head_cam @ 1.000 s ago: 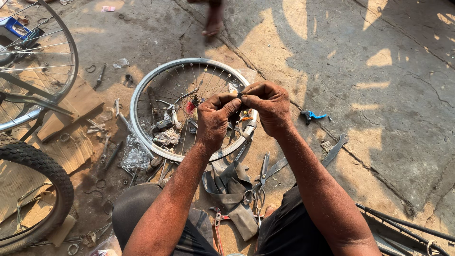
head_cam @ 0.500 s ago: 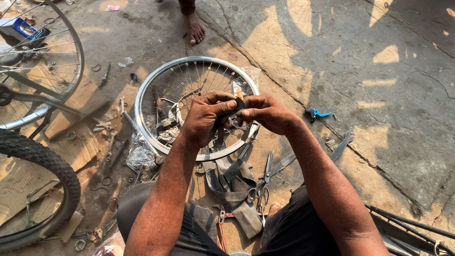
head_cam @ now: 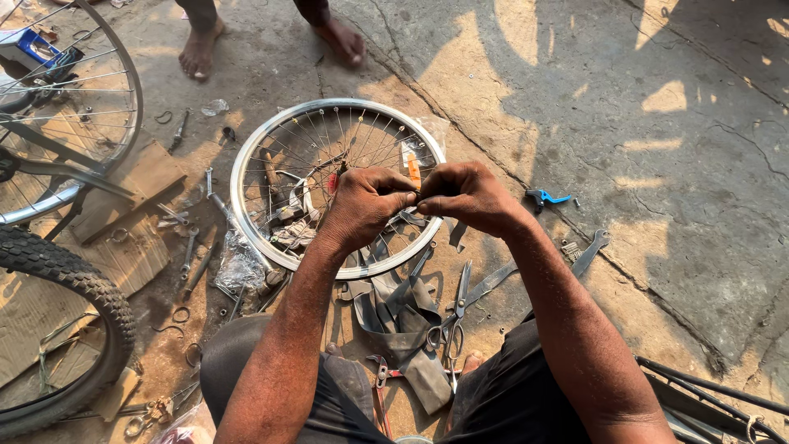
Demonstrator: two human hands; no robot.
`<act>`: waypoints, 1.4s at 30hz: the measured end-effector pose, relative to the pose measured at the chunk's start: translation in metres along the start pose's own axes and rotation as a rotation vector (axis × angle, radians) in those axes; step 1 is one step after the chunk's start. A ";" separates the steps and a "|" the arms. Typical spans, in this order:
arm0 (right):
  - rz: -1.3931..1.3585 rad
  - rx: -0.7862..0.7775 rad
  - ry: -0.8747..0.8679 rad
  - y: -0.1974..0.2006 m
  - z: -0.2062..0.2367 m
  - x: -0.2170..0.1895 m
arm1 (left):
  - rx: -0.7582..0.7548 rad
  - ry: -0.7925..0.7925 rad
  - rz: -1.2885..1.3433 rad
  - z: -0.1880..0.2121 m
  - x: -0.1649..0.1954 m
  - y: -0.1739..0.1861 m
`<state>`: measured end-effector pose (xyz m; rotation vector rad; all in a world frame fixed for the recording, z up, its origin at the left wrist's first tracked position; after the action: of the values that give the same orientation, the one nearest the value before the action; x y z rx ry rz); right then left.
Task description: The person cuts a piece of rubber from an old inner tube using scissors and inserts it into a bicycle tire to patch a hole. They then fit the tire onto the wheel rim.
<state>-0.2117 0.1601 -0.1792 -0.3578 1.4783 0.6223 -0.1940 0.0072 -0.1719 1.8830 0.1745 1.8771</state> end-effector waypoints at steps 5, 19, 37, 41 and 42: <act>0.421 0.174 0.285 0.004 0.008 -0.031 | 0.145 -0.211 -0.054 0.002 0.011 0.002; 0.669 0.323 0.741 -0.003 0.038 -0.064 | -0.134 -0.051 0.645 -0.011 -0.003 -0.025; -0.045 0.001 -0.182 0.028 0.025 0.024 | -0.102 -0.178 0.210 -0.002 0.016 -0.033; 0.042 -0.015 -0.150 0.027 0.027 0.018 | -0.175 -0.081 0.257 -0.002 0.008 -0.041; 0.066 -0.008 -0.150 0.028 0.027 0.018 | -0.188 -0.060 0.273 -0.002 0.006 -0.042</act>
<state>-0.2066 0.2011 -0.1903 -0.2638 1.3482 0.6928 -0.1862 0.0471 -0.1836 1.9054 -0.2838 1.9291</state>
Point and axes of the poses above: each hand's wrist, its own z-axis away from the middle knuckle, its own y-axis out of the back of the hand, x = y × z, the point moved 9 cm from there along -z, towards the middle knuckle, and after that the axes turned 6 degrees about -z, right-handed, at the moved point
